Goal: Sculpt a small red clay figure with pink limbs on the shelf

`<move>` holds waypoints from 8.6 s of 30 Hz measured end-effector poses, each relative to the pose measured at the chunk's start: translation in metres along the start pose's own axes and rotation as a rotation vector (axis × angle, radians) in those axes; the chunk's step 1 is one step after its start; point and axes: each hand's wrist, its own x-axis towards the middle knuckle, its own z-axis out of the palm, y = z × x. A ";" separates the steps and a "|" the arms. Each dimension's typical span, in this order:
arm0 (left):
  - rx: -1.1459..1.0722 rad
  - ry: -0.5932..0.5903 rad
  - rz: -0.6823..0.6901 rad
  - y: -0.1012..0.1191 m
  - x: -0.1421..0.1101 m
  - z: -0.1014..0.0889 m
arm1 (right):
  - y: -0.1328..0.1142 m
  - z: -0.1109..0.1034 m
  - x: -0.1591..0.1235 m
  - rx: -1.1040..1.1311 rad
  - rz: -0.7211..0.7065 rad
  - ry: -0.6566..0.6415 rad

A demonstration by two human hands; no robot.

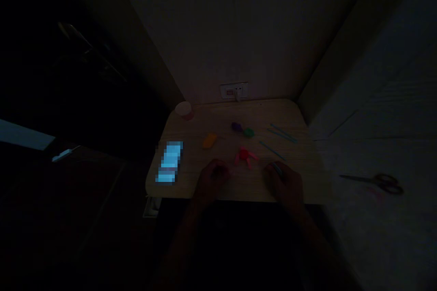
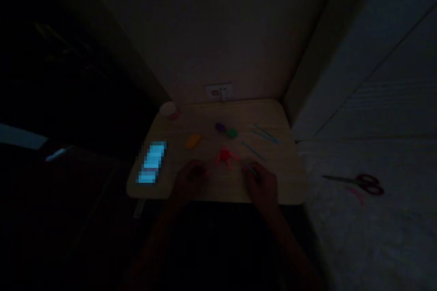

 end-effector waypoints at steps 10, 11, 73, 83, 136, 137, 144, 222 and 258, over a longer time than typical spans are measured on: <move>0.086 -0.103 0.222 -0.002 0.011 -0.001 | 0.002 0.002 0.001 -0.016 0.008 0.007; 0.071 -0.099 0.233 -0.003 0.011 -0.002 | 0.003 0.003 0.001 -0.020 0.008 0.011; -0.206 -0.055 0.004 -0.006 0.009 -0.014 | 0.001 0.009 -0.002 -0.112 0.003 -0.006; -0.211 -0.006 0.000 -0.007 0.009 -0.015 | 0.004 0.007 -0.002 -0.068 -0.037 0.132; -0.260 -0.173 0.249 -0.010 0.004 -0.009 | -0.037 0.061 -0.024 0.285 -0.087 -0.291; -0.278 -0.168 0.280 -0.011 0.005 -0.009 | -0.036 0.062 -0.025 0.284 -0.090 -0.296; -0.254 -0.179 0.346 -0.009 0.006 -0.010 | -0.033 0.063 -0.026 0.284 -0.096 -0.314; -0.191 -0.137 0.293 -0.011 0.006 -0.011 | -0.033 0.066 -0.030 0.198 -0.088 -0.268; -0.243 -0.129 0.309 -0.010 0.003 -0.011 | -0.031 0.067 -0.028 0.257 -0.079 -0.275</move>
